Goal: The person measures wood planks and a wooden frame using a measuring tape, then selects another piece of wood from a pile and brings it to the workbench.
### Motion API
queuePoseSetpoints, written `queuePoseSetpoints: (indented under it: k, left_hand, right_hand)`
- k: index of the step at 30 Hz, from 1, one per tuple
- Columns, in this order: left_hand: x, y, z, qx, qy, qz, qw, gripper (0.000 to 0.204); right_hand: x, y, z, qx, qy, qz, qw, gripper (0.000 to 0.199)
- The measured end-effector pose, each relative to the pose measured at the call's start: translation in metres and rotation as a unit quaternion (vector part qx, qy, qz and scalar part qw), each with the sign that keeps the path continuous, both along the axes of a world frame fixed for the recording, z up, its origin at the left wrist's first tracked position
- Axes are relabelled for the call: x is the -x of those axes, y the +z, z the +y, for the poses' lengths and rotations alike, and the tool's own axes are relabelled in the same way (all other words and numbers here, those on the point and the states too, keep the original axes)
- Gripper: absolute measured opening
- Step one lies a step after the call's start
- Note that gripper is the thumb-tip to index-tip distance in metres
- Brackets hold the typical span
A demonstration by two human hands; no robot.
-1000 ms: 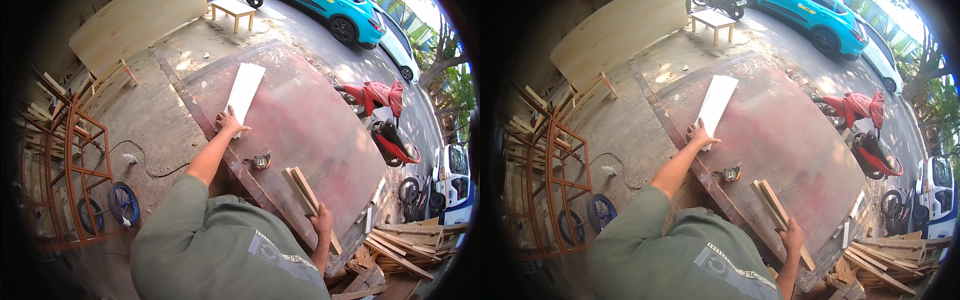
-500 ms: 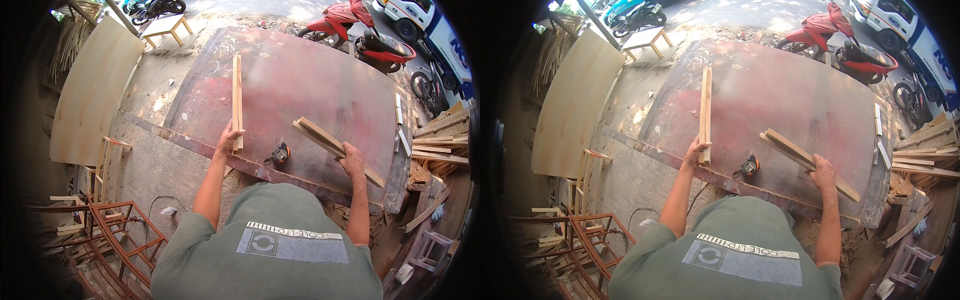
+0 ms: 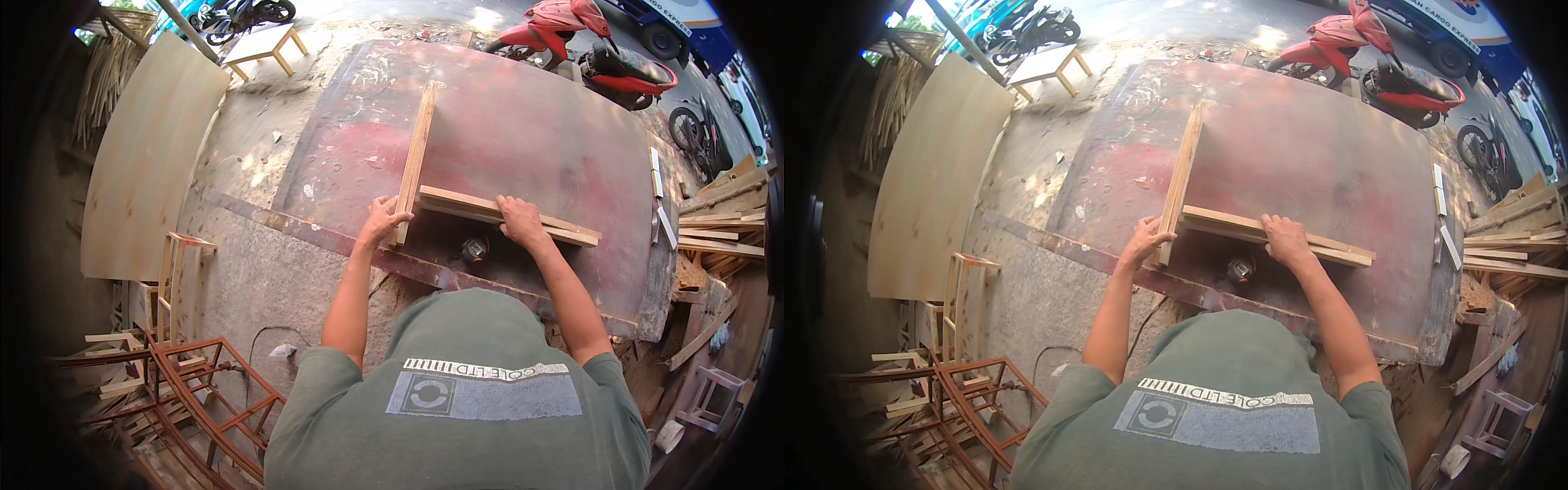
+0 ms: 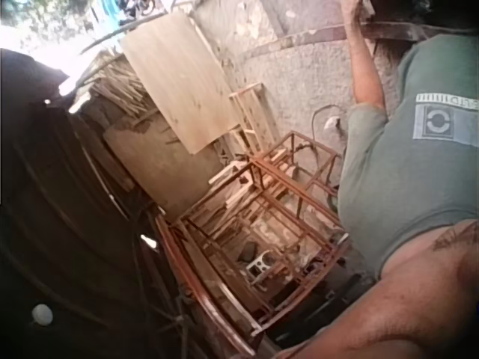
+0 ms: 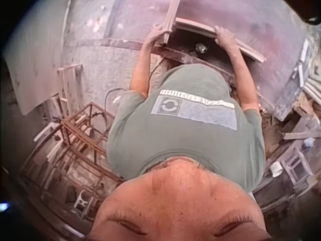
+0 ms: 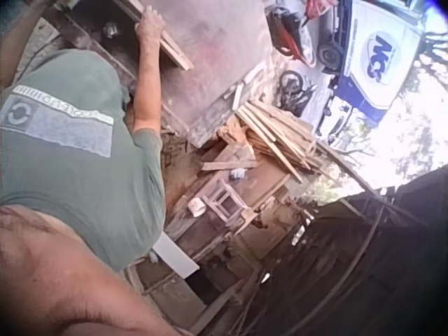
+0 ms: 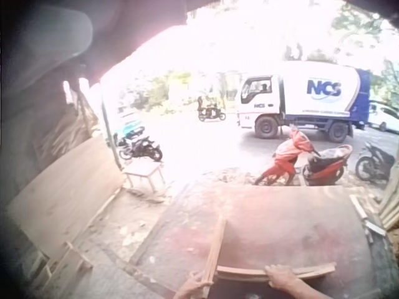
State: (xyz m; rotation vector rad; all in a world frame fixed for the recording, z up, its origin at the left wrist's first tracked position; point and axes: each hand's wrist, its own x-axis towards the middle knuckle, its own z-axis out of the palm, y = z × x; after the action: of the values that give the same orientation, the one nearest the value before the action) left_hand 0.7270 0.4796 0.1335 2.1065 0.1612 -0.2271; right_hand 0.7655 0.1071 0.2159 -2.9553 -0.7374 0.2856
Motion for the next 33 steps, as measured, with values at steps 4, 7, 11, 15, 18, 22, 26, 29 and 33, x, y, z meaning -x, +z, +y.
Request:
queuePoseSetpoints:
  k: [4,7,11,15,18,22,26,29,33]
  left_hand:
    - [0.000,0.002,-0.020,-0.049,0.007,-0.021,0.999,0.082]
    - [0.005,0.042,-0.037,-0.050,0.008,-0.025,0.998,0.084]
    - [0.001,0.059,-0.035,-0.071,0.018,-0.047,0.996,0.059]
    - [0.001,0.058,-0.039,-0.118,-0.019,-0.046,0.992,0.056]
    - [0.000,0.057,-0.034,-0.110,-0.040,-0.089,0.989,0.055]
    - [0.002,0.064,-0.035,-0.084,-0.061,-0.076,0.992,0.059]
    - [0.003,0.057,-0.036,-0.102,-0.063,-0.082,0.989,0.064]
    - [0.003,0.058,-0.034,-0.080,-0.066,-0.079,0.991,0.067]
    - [0.004,0.066,-0.037,-0.073,-0.067,-0.063,0.993,0.072]
  right_hand:
    - [-0.004,-0.003,-0.009,0.009,0.008,-0.019,1.000,0.049]
    - [0.001,-0.002,-0.016,0.013,0.013,-0.053,0.998,0.052]
    - [-0.004,-0.008,-0.018,-0.014,0.019,-0.048,0.999,0.041]
    - [-0.008,-0.012,-0.017,-0.064,0.027,-0.027,0.997,0.028]
    - [-0.011,-0.011,-0.017,-0.092,0.044,-0.021,0.995,0.024]
    - [-0.008,-0.013,-0.019,-0.111,0.057,-0.042,0.991,0.020]
    - [-0.005,-0.007,-0.016,-0.097,0.048,-0.037,0.994,0.019]
    - [-0.002,-0.006,-0.013,-0.079,0.042,-0.041,0.995,0.019]
    - [-0.003,-0.007,-0.010,-0.064,0.044,-0.052,0.996,0.019]
